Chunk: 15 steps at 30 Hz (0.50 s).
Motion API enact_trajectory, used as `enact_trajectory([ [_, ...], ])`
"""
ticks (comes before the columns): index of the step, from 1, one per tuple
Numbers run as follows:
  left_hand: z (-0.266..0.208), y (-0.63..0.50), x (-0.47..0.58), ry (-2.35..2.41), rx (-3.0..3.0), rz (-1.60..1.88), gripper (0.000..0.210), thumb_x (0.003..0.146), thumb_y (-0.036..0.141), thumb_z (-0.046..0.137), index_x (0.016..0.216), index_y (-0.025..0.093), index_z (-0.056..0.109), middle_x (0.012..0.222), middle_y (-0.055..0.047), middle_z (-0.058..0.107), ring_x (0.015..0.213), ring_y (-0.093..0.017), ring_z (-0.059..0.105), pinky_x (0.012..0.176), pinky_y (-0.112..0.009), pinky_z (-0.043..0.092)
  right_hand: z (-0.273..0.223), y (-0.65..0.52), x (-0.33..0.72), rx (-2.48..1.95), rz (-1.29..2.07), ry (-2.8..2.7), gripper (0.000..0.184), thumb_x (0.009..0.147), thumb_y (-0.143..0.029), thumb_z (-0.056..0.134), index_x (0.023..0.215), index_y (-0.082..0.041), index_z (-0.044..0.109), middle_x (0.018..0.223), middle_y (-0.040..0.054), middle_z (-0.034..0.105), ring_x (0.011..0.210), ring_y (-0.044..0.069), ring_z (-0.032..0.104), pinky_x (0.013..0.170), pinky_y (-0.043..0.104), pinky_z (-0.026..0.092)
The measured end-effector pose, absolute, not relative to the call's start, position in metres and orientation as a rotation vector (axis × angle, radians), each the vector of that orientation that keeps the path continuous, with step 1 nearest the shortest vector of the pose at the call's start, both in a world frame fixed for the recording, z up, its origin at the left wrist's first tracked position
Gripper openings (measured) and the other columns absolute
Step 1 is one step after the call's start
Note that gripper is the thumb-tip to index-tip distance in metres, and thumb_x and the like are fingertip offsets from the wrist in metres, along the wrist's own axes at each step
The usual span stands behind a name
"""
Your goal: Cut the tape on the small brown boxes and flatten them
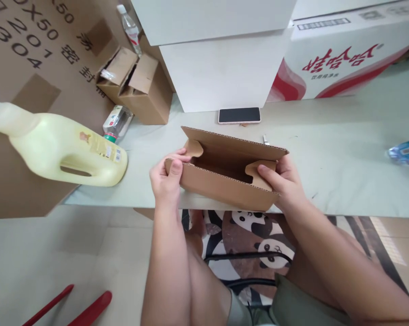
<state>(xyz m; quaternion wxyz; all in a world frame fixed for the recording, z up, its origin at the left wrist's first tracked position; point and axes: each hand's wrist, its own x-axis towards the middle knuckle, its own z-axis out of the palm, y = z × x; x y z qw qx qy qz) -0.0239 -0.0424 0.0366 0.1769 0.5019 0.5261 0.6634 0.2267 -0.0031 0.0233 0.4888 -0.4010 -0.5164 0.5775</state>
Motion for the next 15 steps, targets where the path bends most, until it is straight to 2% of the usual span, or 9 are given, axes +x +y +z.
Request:
enact_trajectory([
  [3, 0.035, -0.042, -0.019, 1.573, 1.374, 1.808, 0.041, 0.084, 0.061, 0.069, 0.078, 0.021, 0.073, 0.087, -0.006, 0.074, 0.103, -0.025, 0.071, 0.1, -0.042, 0.053, 0.019, -0.005, 0.235, -0.885, 1.314, -1.278, 0.023, 0.086, -0.037, 0.069, 0.108, -0.037, 0.066, 0.113, 0.0002, 0.067, 0.11, 0.022, 0.064, 0.097, 0.044, 0.053],
  [5, 0.035, -0.041, -0.017, 1.601, 1.375, 1.871, 0.04, 0.078, 0.06, 0.075, 0.09, 0.022, 0.072, 0.101, -0.005, 0.073, 0.105, -0.023, 0.07, 0.1, -0.04, 0.052, 0.014, -0.006, 0.242, -0.794, 1.26, -1.376, 0.013, 0.084, -0.039, 0.067, 0.096, -0.034, 0.07, 0.119, 0.0019, 0.063, 0.119, 0.026, 0.058, 0.102, 0.048, 0.049],
  [6, 0.035, -0.04, -0.016, 1.611, 1.391, 1.89, 0.041, 0.076, 0.06, 0.077, 0.096, 0.023, 0.072, 0.11, -0.005, 0.072, 0.107, -0.022, 0.069, 0.102, -0.04, 0.052, 0.012, -0.007, 0.245, -0.753, 1.251, -1.432, 0.013, 0.084, -0.042, 0.065, 0.089, -0.032, 0.071, 0.122, 0.0033, 0.06, 0.124, 0.029, 0.055, 0.104, 0.05, 0.047],
  [8, 0.036, -0.04, -0.015, 1.638, 1.436, 1.83, 0.04, 0.078, 0.057, 0.077, 0.101, 0.025, 0.074, 0.121, -0.006, 0.07, 0.115, -0.023, 0.067, 0.107, -0.042, 0.049, 0.009, -0.007, 0.25, -0.723, 1.26, -1.519, 0.025, 0.082, -0.052, 0.061, 0.08, -0.029, 0.071, 0.125, 0.0059, 0.057, 0.128, 0.033, 0.051, 0.107, 0.055, 0.044],
  [10, 0.039, -0.04, -0.016, 1.666, 1.441, 1.697, 0.032, 0.083, 0.054, 0.073, 0.097, 0.025, 0.078, 0.121, -0.007, 0.072, 0.119, -0.025, 0.065, 0.111, -0.045, 0.046, 0.008, -0.007, 0.252, -0.769, 1.264, -1.566, 0.036, 0.082, -0.061, 0.056, 0.077, -0.028, 0.07, 0.128, 0.0072, 0.055, 0.131, 0.035, 0.049, 0.109, 0.057, 0.043],
  [12, 0.041, -0.04, -0.02, 1.671, 1.367, 1.65, 0.03, 0.082, 0.052, 0.074, 0.091, 0.023, 0.08, 0.116, -0.008, 0.075, 0.119, -0.027, 0.065, 0.111, -0.047, 0.046, 0.007, -0.006, 0.252, -0.816, 1.25, -1.595, 0.044, 0.084, -0.068, 0.05, 0.083, -0.028, 0.069, 0.134, 0.007, 0.054, 0.134, 0.036, 0.047, 0.11, 0.056, 0.043],
  [15, 0.04, -0.04, -0.035, 1.649, 1.091, 1.719, 0.031, 0.075, 0.05, 0.08, 0.089, 0.023, 0.08, 0.111, -0.008, 0.077, 0.116, -0.029, 0.067, 0.106, -0.046, 0.051, 0.008, -0.003, 0.25, -0.88, 1.192, -1.566, 0.051, 0.087, -0.071, 0.047, 0.119, -0.035, 0.063, 0.147, 0.0041, 0.051, 0.141, 0.033, 0.045, 0.115, 0.055, 0.039],
])
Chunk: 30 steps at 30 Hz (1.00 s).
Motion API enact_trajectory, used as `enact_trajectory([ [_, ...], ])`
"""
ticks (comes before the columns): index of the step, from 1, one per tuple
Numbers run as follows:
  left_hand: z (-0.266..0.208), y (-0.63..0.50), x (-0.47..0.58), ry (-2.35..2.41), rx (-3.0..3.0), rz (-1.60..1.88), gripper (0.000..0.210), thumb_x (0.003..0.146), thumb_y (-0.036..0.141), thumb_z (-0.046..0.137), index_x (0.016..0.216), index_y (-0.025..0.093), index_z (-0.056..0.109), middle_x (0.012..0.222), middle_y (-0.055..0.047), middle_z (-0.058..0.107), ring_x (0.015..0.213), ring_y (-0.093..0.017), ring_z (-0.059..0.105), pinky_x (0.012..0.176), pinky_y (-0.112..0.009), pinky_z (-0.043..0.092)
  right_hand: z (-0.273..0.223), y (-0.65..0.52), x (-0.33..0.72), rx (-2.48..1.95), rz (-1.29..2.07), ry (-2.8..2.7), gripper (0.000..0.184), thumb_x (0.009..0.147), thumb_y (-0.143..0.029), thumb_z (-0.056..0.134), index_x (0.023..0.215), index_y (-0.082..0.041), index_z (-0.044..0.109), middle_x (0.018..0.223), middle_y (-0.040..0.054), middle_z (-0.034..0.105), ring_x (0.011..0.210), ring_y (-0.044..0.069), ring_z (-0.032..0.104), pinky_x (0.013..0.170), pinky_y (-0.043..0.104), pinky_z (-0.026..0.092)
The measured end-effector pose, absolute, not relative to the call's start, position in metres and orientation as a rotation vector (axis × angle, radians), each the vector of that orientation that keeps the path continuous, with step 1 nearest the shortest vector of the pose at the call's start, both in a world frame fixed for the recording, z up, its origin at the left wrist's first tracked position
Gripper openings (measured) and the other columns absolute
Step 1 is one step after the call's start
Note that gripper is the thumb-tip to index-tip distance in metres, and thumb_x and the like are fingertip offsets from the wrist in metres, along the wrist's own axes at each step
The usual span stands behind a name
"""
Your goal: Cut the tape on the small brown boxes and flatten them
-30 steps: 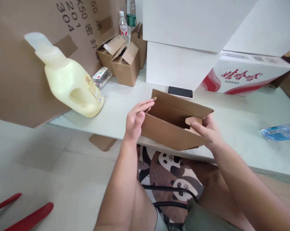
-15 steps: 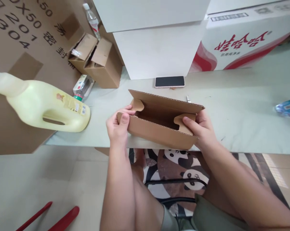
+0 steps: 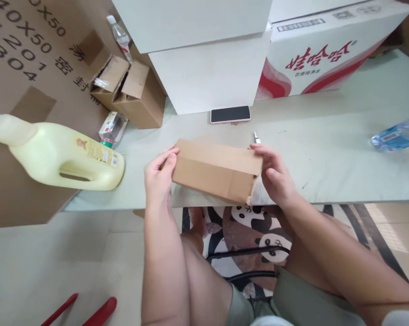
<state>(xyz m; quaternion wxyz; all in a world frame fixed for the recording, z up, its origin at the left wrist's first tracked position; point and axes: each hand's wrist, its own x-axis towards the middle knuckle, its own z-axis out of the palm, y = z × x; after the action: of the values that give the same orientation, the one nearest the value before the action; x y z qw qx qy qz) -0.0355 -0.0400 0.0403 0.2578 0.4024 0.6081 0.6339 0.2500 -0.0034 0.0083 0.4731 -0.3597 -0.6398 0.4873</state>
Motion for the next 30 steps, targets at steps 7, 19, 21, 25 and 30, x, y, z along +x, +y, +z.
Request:
enact_trajectory([
  [7, 0.029, -0.04, -0.05, 1.474, 0.534, 1.732, 0.031, 0.072, 0.044, 0.08, 0.093, 0.023, 0.073, 0.093, -0.003, 0.077, 0.083, -0.017, 0.071, 0.065, -0.025, 0.055, 0.015, -0.01, 0.243, -0.796, 1.425, -1.732, 0.077, 0.094, -0.07, 0.042, 0.159, -0.033, 0.023, 0.165, 0.0074, 0.035, 0.153, 0.03, 0.033, 0.123, 0.053, 0.033],
  [19, 0.011, -0.04, 0.011, 1.383, 0.534, 0.932, 0.081, 0.066, 0.095, 0.051, 0.09, 0.02, 0.072, 0.072, -0.01, 0.073, 0.063, -0.025, 0.07, 0.047, -0.031, 0.049, 0.005, -0.005, 0.251, -0.887, 1.36, -1.507, 0.078, 0.097, -0.065, 0.034, 0.163, -0.036, 0.004, 0.173, -0.0041, 0.013, 0.157, 0.023, 0.025, 0.126, 0.046, 0.032],
  [21, 0.011, -0.041, 0.013, 1.378, 0.576, 0.798, 0.073, 0.065, 0.089, 0.061, 0.09, 0.022, 0.072, 0.07, -0.009, 0.073, 0.054, -0.022, 0.067, 0.041, -0.029, 0.042, 0.004, 0.0, 0.256, -0.958, 1.32, -1.457, 0.075, 0.097, -0.058, 0.036, 0.162, -0.041, 0.001, 0.173, -0.0091, 0.01, 0.157, 0.022, 0.023, 0.126, 0.048, 0.032],
  [25, 0.015, -0.042, 0.013, 1.359, 0.781, 0.476, 0.066, 0.07, 0.084, 0.062, 0.076, 0.019, 0.072, 0.059, -0.011, 0.07, 0.038, -0.016, 0.055, 0.034, -0.023, 0.023, 0.012, 0.008, 0.27, -1.041, 1.299, -1.506, 0.063, 0.096, -0.041, 0.038, 0.158, -0.04, 0.026, 0.167, -0.007, 0.03, 0.155, 0.023, 0.028, 0.126, 0.052, 0.029],
  [30, 0.016, -0.033, 0.009, 1.603, 1.087, 0.844, 0.052, 0.074, 0.063, 0.076, 0.101, 0.019, 0.074, 0.095, -0.012, 0.077, 0.082, -0.023, 0.073, 0.064, -0.029, 0.054, 0.023, 0.007, 0.277, -0.976, 1.264, -1.662, 0.054, 0.093, -0.037, 0.049, 0.147, -0.033, 0.048, 0.158, 0.0027, 0.045, 0.147, 0.028, 0.039, 0.125, 0.054, 0.028],
])
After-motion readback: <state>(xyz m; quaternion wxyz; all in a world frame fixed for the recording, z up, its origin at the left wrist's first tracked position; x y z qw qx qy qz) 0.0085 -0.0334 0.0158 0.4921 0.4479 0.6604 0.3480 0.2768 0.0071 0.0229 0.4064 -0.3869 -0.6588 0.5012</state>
